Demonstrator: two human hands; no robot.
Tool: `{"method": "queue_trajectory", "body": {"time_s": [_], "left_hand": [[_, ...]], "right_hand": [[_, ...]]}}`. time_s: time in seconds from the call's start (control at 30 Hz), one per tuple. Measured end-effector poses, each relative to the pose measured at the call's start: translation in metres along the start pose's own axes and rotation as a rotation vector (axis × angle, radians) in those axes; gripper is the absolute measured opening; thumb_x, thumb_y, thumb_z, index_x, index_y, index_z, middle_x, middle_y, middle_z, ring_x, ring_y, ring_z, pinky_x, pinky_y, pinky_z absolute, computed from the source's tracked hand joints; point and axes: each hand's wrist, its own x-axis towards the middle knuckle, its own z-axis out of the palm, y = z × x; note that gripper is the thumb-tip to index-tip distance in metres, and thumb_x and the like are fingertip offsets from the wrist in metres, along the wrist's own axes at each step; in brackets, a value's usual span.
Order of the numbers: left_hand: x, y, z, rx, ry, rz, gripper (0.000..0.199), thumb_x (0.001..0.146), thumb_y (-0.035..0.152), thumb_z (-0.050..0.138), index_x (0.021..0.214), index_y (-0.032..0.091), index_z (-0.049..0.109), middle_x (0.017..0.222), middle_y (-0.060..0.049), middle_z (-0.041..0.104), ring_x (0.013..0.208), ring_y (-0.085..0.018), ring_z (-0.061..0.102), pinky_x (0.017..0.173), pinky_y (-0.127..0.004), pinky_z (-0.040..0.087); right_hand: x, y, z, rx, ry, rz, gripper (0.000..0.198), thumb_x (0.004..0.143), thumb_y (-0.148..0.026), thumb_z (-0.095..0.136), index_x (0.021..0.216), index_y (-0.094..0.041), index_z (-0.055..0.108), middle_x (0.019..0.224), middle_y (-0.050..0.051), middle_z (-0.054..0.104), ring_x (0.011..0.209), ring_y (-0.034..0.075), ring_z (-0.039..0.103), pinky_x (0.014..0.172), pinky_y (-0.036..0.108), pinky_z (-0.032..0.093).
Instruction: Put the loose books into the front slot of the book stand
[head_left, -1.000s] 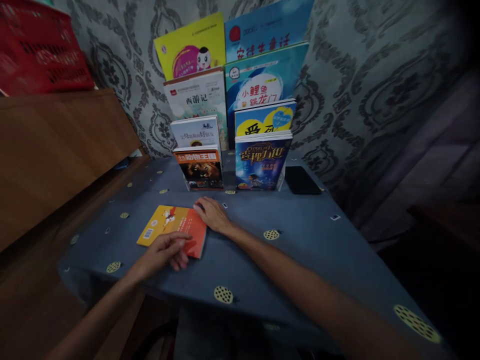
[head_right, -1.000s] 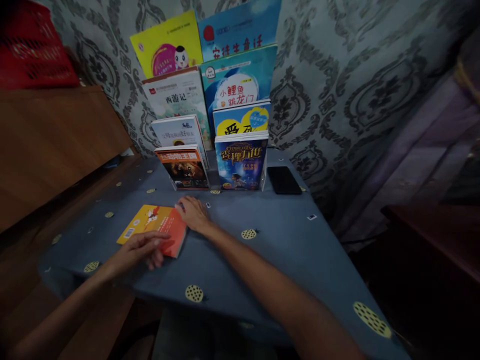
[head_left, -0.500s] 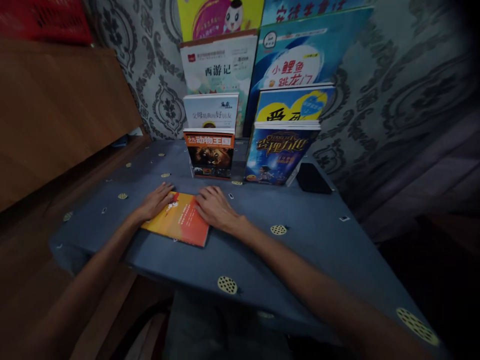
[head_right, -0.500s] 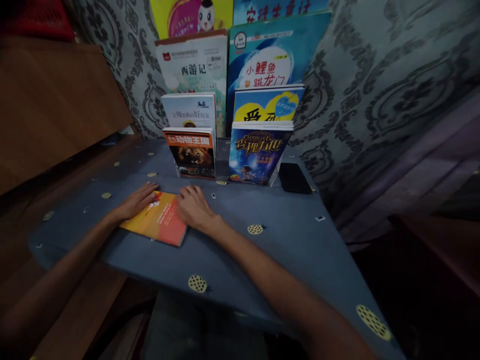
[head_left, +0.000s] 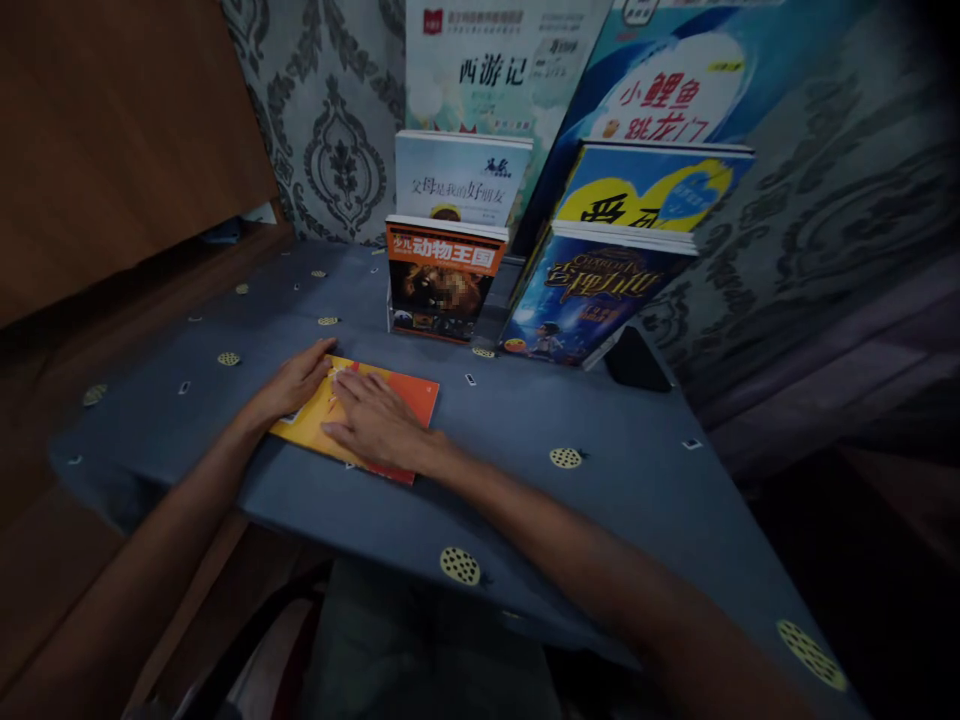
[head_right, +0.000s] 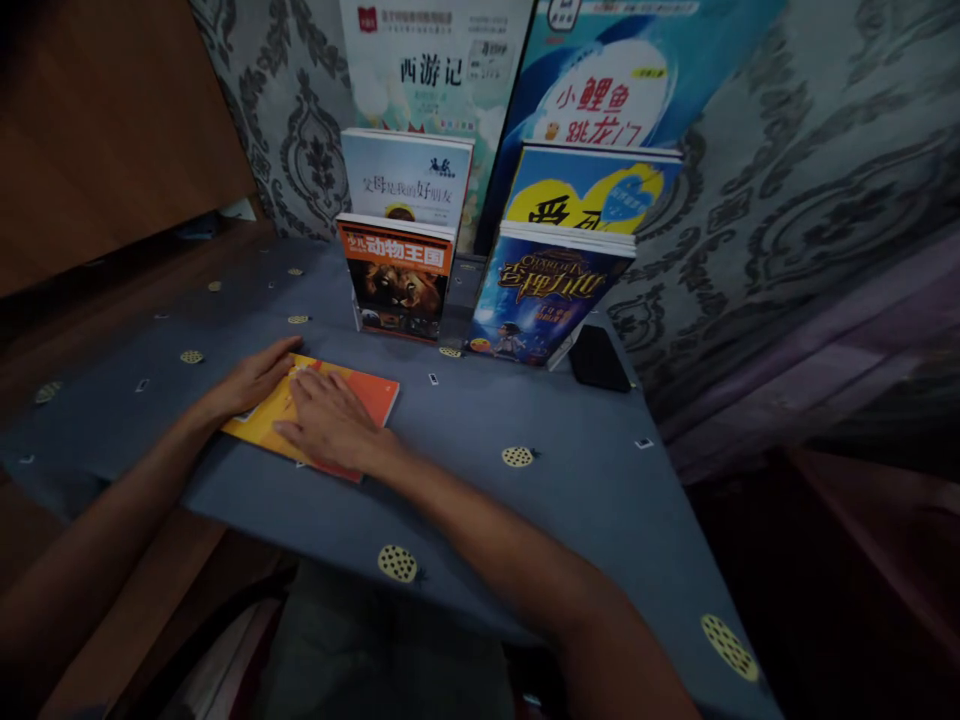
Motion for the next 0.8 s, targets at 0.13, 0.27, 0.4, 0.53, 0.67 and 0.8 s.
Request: {"method": "queue_trajectory", "body": {"time_s": [0.13,0.27,0.4,0.53,0.67,0.8], "left_hand": [[0.0,0.0,0.003,0.059,0.024,-0.001,0.064,0.098,0.048,0.032,0.145,0.01,0.052,0.153,-0.015,0.054,0.145,-0.028,0.047,0.122,-0.045,0.033],[-0.003,0.006,0.002,0.169,0.047,0.001,0.058,0.098,0.043,0.034,0.142,0.012,0.056,0.151,-0.013,0.056,0.148,-0.029,0.041,0.123,-0.046,0.031],[-0.011,0.02,-0.003,0.286,0.118,0.1,0.055,0.099,0.048,0.037,0.136,0.016,0.061,0.152,-0.014,0.054,0.146,-0.03,0.043,0.123,-0.051,0.029],[-0.028,0.035,-0.008,0.355,-0.013,0.253,0.058,0.1,0.059,0.037,0.138,0.022,0.06,0.153,-0.013,0.053,0.145,-0.032,0.043,0.125,-0.059,0.014],[-0.055,0.045,-0.014,0.36,-0.3,0.414,0.088,0.086,0.082,0.046,0.156,0.028,0.042,0.167,-0.012,0.033,0.155,-0.036,0.027,0.126,-0.058,0.013],[-0.068,0.049,-0.017,0.435,-0.365,0.482,0.094,0.084,0.085,0.046,0.16,0.03,0.034,0.169,-0.012,0.027,0.157,-0.037,0.02,0.126,-0.058,0.016]], "right_hand": [[-0.011,0.021,-0.004,-0.01,-0.006,0.064,0.065,0.103,-0.046,0.045,0.154,-0.007,0.038,0.163,0.02,0.038,0.155,0.028,0.029,0.127,0.05,0.021],[-0.025,0.033,-0.007,-0.04,0.004,0.121,0.065,0.104,-0.048,0.042,0.156,-0.009,0.037,0.165,0.018,0.036,0.156,0.027,0.028,0.128,0.05,0.021],[-0.039,0.039,-0.009,-0.055,0.026,0.148,0.063,0.105,-0.046,0.04,0.155,-0.008,0.039,0.166,0.018,0.034,0.156,0.027,0.027,0.128,0.05,0.02],[-0.052,0.046,-0.01,-0.031,0.057,0.161,0.061,0.105,-0.043,0.038,0.154,-0.008,0.04,0.166,0.018,0.035,0.155,0.026,0.029,0.128,0.05,0.02],[-0.055,0.052,-0.008,0.0,0.099,0.126,0.061,0.105,-0.045,0.039,0.154,-0.01,0.041,0.165,0.017,0.037,0.153,0.027,0.032,0.126,0.051,0.022],[-0.055,0.051,-0.01,0.006,0.12,0.118,0.06,0.103,-0.043,0.044,0.152,-0.007,0.044,0.162,0.018,0.04,0.15,0.028,0.037,0.124,0.049,0.025]]}}
